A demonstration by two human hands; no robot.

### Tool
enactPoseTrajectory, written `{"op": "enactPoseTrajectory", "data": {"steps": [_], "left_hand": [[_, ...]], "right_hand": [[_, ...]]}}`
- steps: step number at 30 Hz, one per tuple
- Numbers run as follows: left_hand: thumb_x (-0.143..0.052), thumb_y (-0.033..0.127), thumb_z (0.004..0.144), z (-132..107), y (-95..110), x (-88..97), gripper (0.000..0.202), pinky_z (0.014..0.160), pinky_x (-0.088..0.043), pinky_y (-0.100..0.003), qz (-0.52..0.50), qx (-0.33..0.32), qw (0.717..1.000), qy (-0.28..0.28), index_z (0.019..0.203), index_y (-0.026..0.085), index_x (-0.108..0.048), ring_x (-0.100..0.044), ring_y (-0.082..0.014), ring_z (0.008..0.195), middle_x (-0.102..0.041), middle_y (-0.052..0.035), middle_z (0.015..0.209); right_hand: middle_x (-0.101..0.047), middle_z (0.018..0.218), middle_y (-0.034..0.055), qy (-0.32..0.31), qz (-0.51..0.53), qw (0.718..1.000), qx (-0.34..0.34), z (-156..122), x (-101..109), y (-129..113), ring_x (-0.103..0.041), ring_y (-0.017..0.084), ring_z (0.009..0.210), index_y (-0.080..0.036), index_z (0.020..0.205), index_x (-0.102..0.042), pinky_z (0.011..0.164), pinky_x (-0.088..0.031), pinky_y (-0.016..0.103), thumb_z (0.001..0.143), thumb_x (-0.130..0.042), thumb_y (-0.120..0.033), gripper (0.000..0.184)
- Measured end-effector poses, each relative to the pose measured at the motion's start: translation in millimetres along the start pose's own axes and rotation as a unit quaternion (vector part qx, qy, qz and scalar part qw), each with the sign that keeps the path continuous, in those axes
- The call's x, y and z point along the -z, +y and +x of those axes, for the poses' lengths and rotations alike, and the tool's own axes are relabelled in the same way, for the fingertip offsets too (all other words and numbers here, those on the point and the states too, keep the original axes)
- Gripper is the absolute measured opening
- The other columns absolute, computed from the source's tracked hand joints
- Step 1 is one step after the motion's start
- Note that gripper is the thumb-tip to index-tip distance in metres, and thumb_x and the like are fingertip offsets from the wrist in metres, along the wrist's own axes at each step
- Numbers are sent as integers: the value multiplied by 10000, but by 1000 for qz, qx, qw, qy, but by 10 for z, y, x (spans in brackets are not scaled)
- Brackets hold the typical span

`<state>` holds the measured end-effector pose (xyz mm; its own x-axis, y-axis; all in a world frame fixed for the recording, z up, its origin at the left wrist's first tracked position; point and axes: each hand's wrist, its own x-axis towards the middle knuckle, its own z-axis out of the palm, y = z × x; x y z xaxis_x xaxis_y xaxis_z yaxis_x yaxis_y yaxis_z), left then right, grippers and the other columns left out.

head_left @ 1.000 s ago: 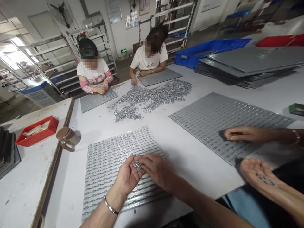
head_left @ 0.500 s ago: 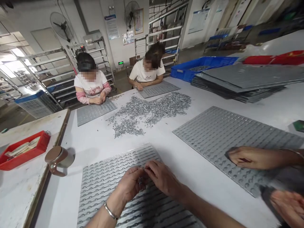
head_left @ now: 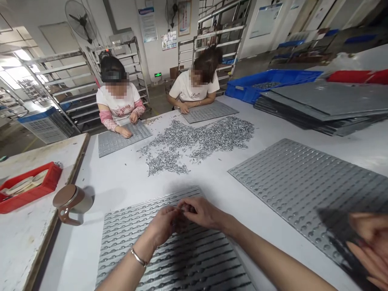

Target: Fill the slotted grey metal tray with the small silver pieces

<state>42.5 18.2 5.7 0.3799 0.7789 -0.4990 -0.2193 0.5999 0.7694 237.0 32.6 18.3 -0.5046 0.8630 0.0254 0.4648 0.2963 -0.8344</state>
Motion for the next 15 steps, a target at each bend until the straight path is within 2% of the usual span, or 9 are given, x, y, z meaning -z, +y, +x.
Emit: {"op": "enactPoseTrajectory", "data": {"steps": [3,6,8,11,15], "left_hand": [[-765,214,789,-19,96,108,184,546,-460,-237,-68,9,996,59,902,118,-656,-641,-149,609,-730,-121,794],[-651,152,885,-55,200,203,55,528,-464,-219,-82,-18,991,103,884,144,-597,-650,-139,583,-747,-140,821],[-602,128,919,-78,252,238,83,502,-459,-208,-90,-30,987,129,851,152,-560,-646,-133,555,-752,-146,826],[-588,136,942,-93,283,249,112,454,-440,-190,-99,-29,985,139,832,142,-567,-627,-124,510,-747,-137,788],[-653,180,929,-68,250,237,133,411,-415,-167,-107,-21,985,133,818,109,-633,-581,-96,459,-684,-66,664]], "right_hand": [[-733,791,14,46,-11,999,-5,101,36,116,-643,164,712,-195,994,-763,659,-447,258,810,-560,-156,276],[-735,749,20,88,10,995,-49,161,92,246,-657,173,684,-186,877,-730,643,-468,263,807,-580,-202,166],[-715,683,3,85,59,991,-83,185,117,315,-660,168,629,-187,864,-679,611,-484,254,797,-587,-221,118],[-705,641,-11,70,75,988,-115,230,121,379,-660,160,579,-195,850,-637,575,-492,242,818,-573,-254,93],[-719,696,8,109,-4,987,-121,350,65,409,-663,165,675,-195,736,-656,623,-465,238,832,-592,-286,147]]}}
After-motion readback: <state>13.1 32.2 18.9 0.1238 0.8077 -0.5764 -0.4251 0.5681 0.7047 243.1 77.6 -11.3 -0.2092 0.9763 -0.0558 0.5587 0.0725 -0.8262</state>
